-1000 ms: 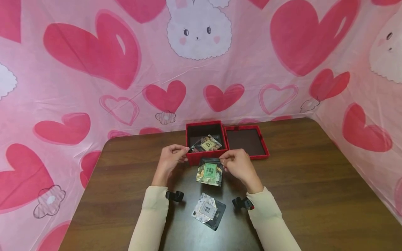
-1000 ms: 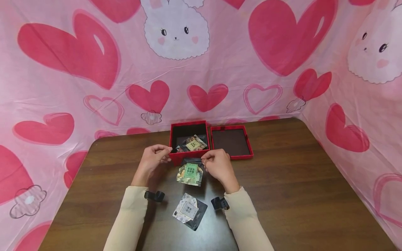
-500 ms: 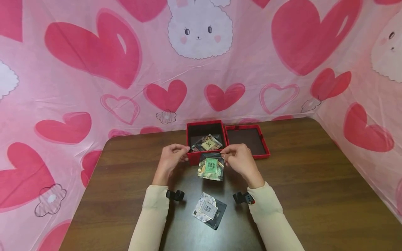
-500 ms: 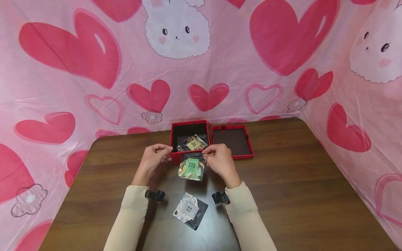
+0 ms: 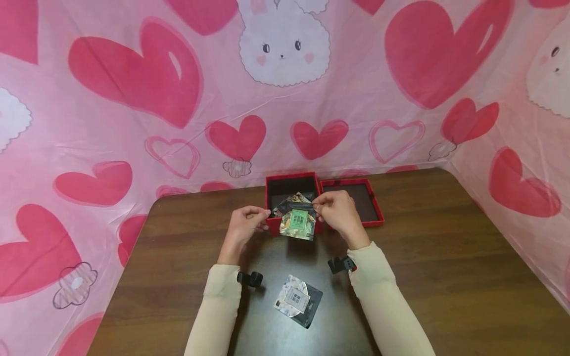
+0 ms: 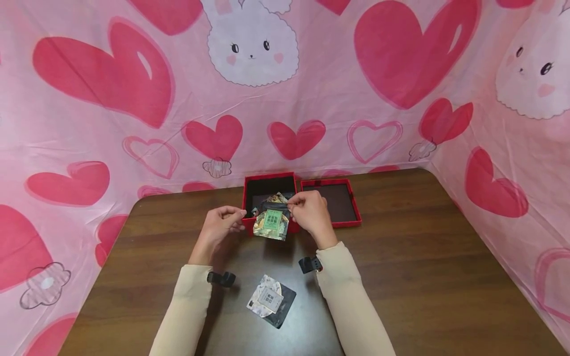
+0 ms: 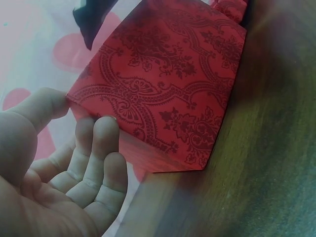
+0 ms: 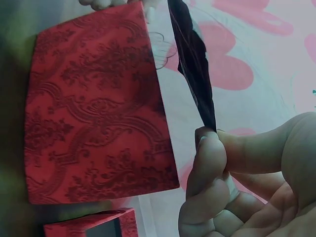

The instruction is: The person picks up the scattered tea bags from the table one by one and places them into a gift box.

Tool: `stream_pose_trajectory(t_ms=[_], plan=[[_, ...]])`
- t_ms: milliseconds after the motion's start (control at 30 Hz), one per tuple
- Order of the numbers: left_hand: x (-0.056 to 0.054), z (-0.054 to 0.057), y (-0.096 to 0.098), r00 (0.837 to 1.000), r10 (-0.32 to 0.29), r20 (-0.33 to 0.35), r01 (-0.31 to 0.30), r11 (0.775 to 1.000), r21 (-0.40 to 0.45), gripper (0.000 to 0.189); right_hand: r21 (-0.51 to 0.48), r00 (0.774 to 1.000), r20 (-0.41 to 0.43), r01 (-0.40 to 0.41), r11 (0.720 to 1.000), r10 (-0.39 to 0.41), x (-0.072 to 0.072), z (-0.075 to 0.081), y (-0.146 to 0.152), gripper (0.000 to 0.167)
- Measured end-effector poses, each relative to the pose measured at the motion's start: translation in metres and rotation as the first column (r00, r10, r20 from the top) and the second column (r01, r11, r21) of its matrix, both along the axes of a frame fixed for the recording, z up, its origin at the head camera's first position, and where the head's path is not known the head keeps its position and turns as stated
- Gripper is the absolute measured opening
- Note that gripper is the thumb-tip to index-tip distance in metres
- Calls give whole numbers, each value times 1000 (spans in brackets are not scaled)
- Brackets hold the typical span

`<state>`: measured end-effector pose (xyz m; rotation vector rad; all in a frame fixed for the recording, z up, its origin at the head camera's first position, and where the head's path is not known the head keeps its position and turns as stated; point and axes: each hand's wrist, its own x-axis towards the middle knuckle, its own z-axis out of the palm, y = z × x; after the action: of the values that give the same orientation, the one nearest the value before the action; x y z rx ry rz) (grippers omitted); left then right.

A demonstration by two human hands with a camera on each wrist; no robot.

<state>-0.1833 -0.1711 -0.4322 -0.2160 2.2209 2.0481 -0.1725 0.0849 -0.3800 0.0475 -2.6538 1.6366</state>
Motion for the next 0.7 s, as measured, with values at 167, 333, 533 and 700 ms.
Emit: stream_pose_trajectory(t_ms=[167, 333, 533, 700], plan=[[0, 0, -1, 1000, -2, 15, 2, 1000, -9, 22, -19, 1000, 3, 10, 1000, -10, -14, 4, 0, 10], [4, 10, -1, 999, -17, 29, 17, 1000, 1, 22, -71, 998, 46, 45, 996, -42, -33, 7, -2, 12], [16, 37, 3, 998, -25, 53, 25, 1000, -10, 19, -107, 994, 56, 104, 989, -98, -56, 11, -10, 12], [16, 38, 4, 998, -34, 52, 34, 999, -6, 20, -137, 992, 49, 124, 983, -118, -62, 15, -14, 12]])
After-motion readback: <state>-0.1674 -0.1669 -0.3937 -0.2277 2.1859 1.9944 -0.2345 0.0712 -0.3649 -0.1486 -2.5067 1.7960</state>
